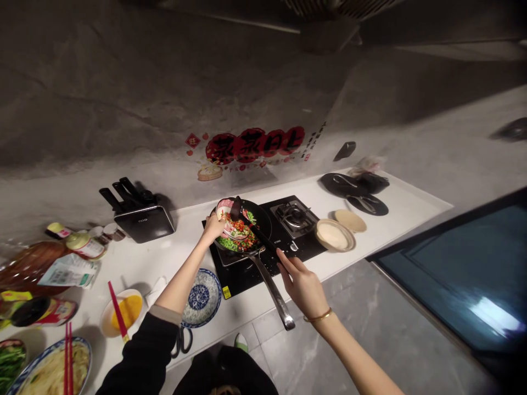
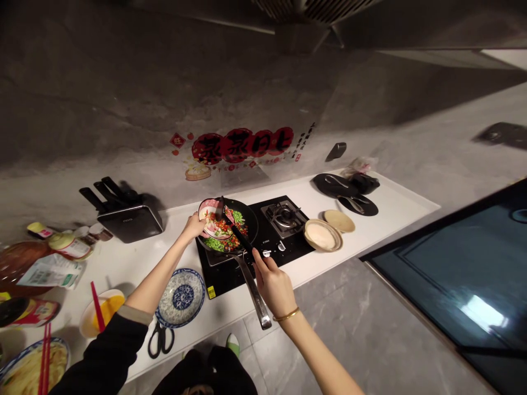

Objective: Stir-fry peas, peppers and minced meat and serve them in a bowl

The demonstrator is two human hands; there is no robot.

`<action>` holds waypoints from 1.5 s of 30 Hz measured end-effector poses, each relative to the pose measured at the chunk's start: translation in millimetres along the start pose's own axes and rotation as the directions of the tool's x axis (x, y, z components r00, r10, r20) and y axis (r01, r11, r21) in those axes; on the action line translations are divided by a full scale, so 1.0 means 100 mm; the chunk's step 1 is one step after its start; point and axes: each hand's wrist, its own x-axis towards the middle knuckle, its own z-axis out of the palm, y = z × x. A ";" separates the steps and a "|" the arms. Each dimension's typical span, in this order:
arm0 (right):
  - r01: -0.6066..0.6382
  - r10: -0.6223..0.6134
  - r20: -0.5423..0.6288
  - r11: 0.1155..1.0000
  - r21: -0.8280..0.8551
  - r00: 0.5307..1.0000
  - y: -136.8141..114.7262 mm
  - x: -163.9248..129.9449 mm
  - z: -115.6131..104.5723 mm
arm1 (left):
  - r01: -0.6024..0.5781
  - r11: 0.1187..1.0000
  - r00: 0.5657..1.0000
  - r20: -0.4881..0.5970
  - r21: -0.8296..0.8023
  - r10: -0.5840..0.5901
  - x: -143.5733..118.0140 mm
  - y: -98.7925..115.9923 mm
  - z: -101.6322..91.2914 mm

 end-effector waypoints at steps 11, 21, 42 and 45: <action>-0.061 0.066 -0.050 0.994 0.093 0.997 0.17 -0.19 -0.09 | -0.033 0.998 0.999 0.008 0.046 0.033 0.01 0.03 -0.04; -0.046 0.045 0.031 0.999 0.015 0.998 0.19 -0.32 -0.06 | -0.045 0.999 0.999 -0.012 0.025 0.046 0.03 0.00 -0.01; -0.043 0.047 -0.078 0.998 0.054 0.996 0.31 -0.21 -0.23 | -0.070 0.997 0.997 -0.046 -0.017 0.069 0.05 -0.11 -0.17; -0.009 0.028 -0.124 0.988 0.154 0.992 0.26 -0.15 -0.22 | -0.089 0.995 0.996 0.007 -0.052 0.089 0.06 -0.14 -0.19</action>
